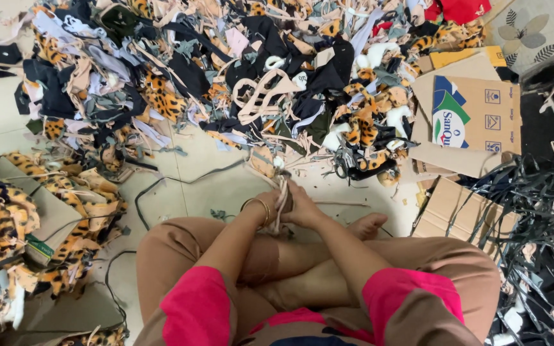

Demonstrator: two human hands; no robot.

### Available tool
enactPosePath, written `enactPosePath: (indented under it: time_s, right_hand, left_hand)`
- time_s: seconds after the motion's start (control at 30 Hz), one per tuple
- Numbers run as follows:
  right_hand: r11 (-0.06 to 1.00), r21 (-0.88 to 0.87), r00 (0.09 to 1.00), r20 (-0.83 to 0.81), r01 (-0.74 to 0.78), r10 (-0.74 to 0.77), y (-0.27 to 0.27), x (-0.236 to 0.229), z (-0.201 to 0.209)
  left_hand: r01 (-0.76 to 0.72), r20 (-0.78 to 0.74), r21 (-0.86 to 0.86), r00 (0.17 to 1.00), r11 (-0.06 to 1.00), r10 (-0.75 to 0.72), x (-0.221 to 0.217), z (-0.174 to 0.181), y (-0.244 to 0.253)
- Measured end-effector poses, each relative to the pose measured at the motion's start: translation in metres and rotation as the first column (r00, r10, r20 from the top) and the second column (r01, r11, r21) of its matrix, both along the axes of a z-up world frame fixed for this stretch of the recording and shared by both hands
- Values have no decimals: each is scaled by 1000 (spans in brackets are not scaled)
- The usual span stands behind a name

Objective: Bundling and tying fabric scraps onto a cardboard base using black string.

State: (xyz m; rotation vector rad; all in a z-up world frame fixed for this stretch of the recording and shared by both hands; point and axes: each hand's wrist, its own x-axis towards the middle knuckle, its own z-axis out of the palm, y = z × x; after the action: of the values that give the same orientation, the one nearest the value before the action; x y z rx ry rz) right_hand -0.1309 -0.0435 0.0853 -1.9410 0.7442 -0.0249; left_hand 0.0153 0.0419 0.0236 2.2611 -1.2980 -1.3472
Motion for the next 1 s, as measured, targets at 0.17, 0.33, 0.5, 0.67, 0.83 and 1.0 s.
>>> enactPosePath:
  time_s: [0.17, 0.33, 0.5, 0.67, 0.83, 1.0]
  right_hand:
    - [918, 395, 982, 168, 16, -89, -15, -3, -36]
    - [815, 438, 910, -15, 378, -414, -50, 9, -20]
    - [504, 633, 742, -173, 588, -648, -83, 22, 29]
    - [424, 722, 621, -11, 547, -783, -110, 36, 46]
    - [481, 823, 556, 257, 304, -791, -139, 45, 49]
    - [855, -366, 925, 58, 369, -375, -169, 4, -41]
  left_hand:
    - [-132, -307, -202, 950, 971, 65, 3, -51, -3]
    - [-650, -740, -213, 595, 730, 314, 15, -19, -10]
    - [-243, -126, -351, 969, 904, 211, 8, 48, -2]
    - [73, 145, 31, 986, 997, -76, -19, 109, -7]
    - [151, 173, 172, 968, 974, -180, -25, 92, -11]
    - [48, 100, 7, 994, 999, -49, -19, 37, -8]
